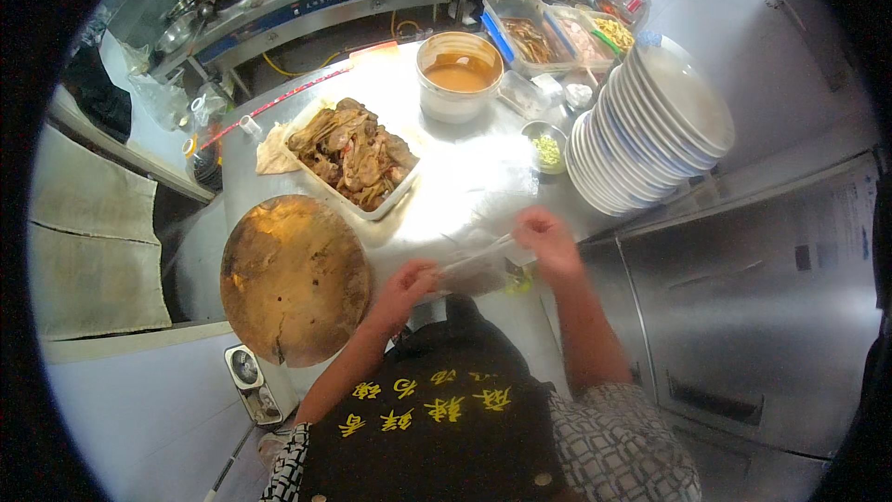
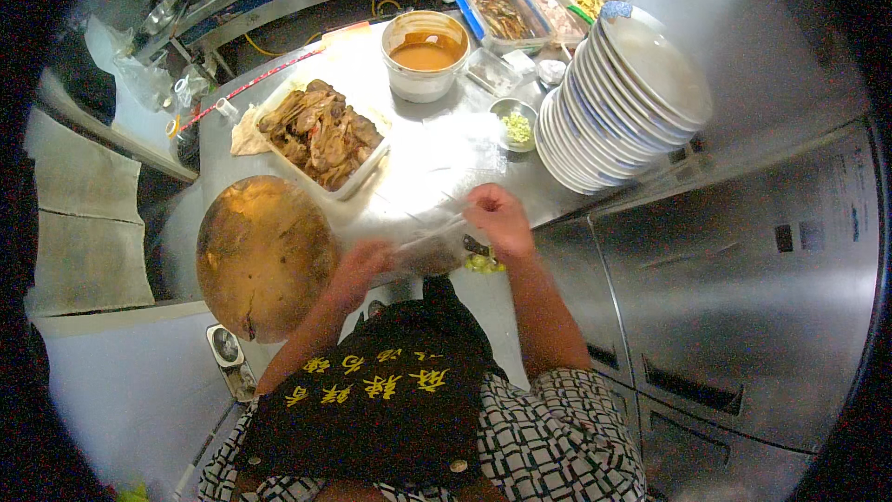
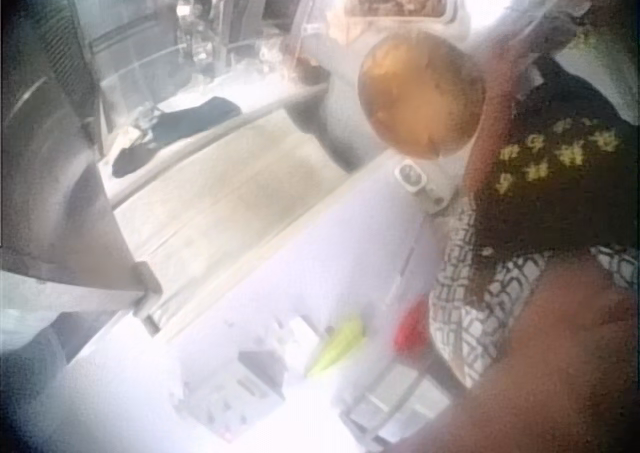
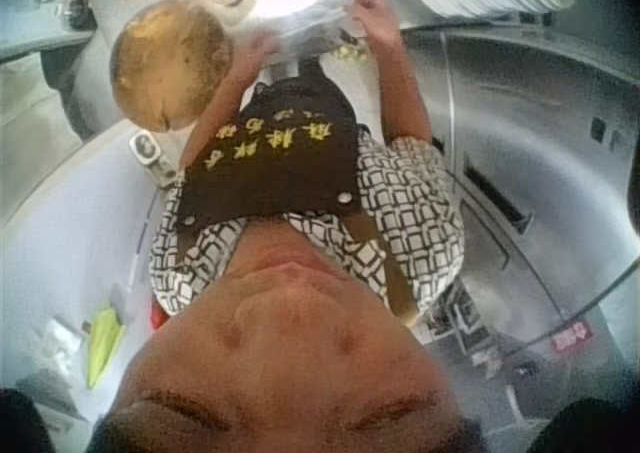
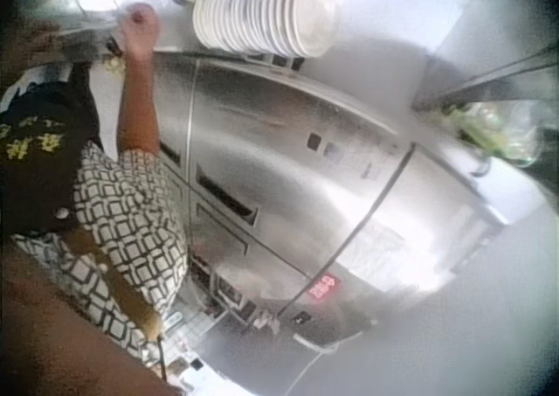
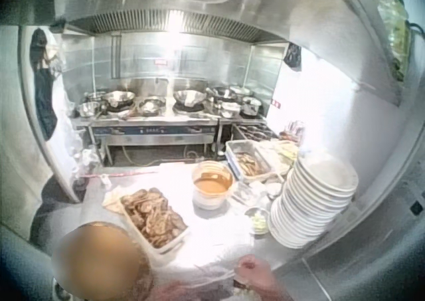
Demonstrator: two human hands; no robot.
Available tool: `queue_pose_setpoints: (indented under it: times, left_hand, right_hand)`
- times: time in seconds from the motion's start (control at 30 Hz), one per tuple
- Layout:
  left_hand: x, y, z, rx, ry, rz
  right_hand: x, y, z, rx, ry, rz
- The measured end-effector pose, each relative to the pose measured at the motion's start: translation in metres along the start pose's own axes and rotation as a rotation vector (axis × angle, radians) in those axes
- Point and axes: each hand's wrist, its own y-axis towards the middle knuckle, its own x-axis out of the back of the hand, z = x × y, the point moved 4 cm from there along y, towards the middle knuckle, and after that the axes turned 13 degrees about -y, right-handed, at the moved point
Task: The person retrieves cooked meat from a refrigerator, places it on a cutting board, and uses a cleaver to chop the meat into smaller pieces. The chopped meat is then transferred into a white tray. The person also handles a cutting board and a knife during the process.
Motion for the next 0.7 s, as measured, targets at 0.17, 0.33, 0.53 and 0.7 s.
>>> queue_pose_setpoints:
  times: [0.17, 0.33, 0.53, 0.7]
  left_hand:
    - [-0.02, 0.024, -0.014, -0.14, 0.444, 0.148]
    - [0.035, 0.075, -0.057, -0.277, 0.65, -0.277]
    - [0.099, 0.134, -0.117, -0.229, 1.05, -0.642]
    - [0.094, 0.183, -0.11, 0.095, 1.165, -0.698]
  right_hand:
    - [0.054, 0.007, 0.019, 0.143, -0.418, -0.141]
    - [0.075, 0.037, -0.009, 0.11, -1.035, -0.14]
    - [0.072, 0.034, -0.016, 0.251, -1.292, -0.416]
    - [0.048, 0.018, -0.088, 0.19, -1.132, -0.189]
